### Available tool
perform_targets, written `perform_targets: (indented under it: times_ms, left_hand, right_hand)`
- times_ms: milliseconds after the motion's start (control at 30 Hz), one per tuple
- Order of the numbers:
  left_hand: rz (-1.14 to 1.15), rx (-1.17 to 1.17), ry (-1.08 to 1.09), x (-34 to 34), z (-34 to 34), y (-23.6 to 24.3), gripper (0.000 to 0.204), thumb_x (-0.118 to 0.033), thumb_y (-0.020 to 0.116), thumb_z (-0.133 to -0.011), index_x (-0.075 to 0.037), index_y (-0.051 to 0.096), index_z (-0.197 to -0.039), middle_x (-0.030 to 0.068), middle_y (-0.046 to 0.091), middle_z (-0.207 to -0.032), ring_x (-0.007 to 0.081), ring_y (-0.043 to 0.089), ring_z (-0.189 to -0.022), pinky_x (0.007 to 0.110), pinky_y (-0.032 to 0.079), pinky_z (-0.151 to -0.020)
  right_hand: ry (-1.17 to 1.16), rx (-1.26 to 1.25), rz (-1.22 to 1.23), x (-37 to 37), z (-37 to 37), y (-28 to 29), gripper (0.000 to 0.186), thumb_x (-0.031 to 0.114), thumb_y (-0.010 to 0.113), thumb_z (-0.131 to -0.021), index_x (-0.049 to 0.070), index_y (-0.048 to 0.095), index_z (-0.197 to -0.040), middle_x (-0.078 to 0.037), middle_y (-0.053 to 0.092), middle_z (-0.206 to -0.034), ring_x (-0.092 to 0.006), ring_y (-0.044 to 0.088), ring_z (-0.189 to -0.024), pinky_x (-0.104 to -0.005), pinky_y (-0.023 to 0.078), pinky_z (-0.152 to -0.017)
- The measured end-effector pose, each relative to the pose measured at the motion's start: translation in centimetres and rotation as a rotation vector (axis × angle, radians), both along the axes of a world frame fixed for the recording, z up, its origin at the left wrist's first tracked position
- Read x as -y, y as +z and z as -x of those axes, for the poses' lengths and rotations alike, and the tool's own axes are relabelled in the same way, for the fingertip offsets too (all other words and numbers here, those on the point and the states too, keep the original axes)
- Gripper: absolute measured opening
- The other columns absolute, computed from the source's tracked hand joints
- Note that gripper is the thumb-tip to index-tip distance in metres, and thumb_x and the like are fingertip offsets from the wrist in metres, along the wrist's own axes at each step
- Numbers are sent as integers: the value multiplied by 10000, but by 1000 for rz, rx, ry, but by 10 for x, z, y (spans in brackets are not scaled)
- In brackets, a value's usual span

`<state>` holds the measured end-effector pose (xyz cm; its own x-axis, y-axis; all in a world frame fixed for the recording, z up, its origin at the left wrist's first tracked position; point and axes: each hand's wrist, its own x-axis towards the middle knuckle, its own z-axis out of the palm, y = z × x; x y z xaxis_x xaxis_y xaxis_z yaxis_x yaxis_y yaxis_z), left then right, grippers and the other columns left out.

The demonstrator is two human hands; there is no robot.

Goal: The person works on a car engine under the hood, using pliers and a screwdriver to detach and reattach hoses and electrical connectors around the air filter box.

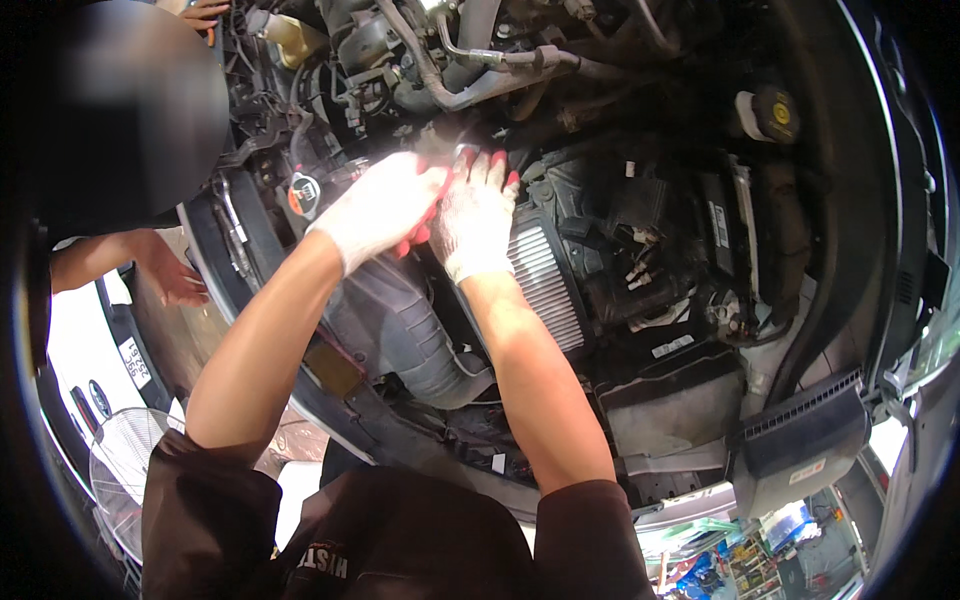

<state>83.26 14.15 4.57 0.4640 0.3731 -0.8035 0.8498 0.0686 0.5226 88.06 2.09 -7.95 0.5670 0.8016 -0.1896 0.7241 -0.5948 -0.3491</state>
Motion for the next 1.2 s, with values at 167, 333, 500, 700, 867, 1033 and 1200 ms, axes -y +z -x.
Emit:
perform_targets:
  times_ms: [167, 333, 500, 700, 867, 1033, 1200]
  left_hand:
    - [-348, 95, -349, -9, -35, -77, 448, -331, 536, -1057, 54, 762, -1026, 301, 762, -1013, 414, 767, -960, 484, 598, -891]
    - [-401, 64, -273, -14, -34, -96, 475, -328, 516, -1057, 58, 785, -990, 314, 754, -1084, 464, 734, -1077, 496, 570, -994]
    - [-274, 129, -282, -19, -37, -97, 484, -325, 535, -1051, 81, 767, -926, 284, 767, -967, 409, 762, -877, 481, 597, -864]
    - [185, 232, 291, -21, -25, -114, 468, -385, 618, -1057, -33, 670, -754, 55, 608, -657, 164, 570, -604, 323, 432, -514]
    - [39, 45, 52, -33, -31, -104, 490, -382, 549, -1056, 13, 720, -821, 144, 680, -744, 242, 653, -660, 366, 509, -646]
    - [-312, -20, -237, -34, -35, -108, 634, -472, 518, -1094, 80, 748, -881, 269, 759, -929, 369, 761, -833, 452, 590, -834]
    - [-394, -94, -827, -64, -57, -97, 391, -329, 557, -1019, -67, 842, -963, 229, 793, -1009, 355, 793, -922, 463, 630, -884]
  right_hand:
    - [125, -18, -103, 17, -2, -15, 842, 336, 721, -948, -60, 400, -1618, -278, 428, -1659, -467, 376, -1562, -630, 303, -1274]
    - [111, 10, -207, 13, 4, -19, 736, 357, 640, -1005, -69, 461, -1577, -286, 450, -1634, -476, 415, -1523, -657, 324, -1235]
    - [153, 23, -76, 13, 0, -20, 642, 372, 610, -1018, -66, 561, -1485, -287, 501, -1591, -467, 454, -1493, -672, 337, -1211]
    - [167, 5, -33, 7, -2, -14, 573, 331, 648, -988, -46, 624, -1419, -248, 580, -1522, -451, 467, -1492, -655, 344, -1217]
    - [127, -57, -27, 6, -2, -13, 607, 261, 707, -944, -24, 591, -1468, -231, 579, -1532, -450, 468, -1492, -627, 353, -1227]
    - [-11, -5, -163, -3, 3, -10, 691, 238, 717, -935, -47, 490, -1521, -244, 553, -1517, -438, 471, -1469, -601, 382, -1210]
    - [-68, -38, -122, -10, -1, -6, 649, 205, 716, -929, -50, 518, -1493, -269, 549, -1511, -449, 503, -1432, -568, 452, -1158]
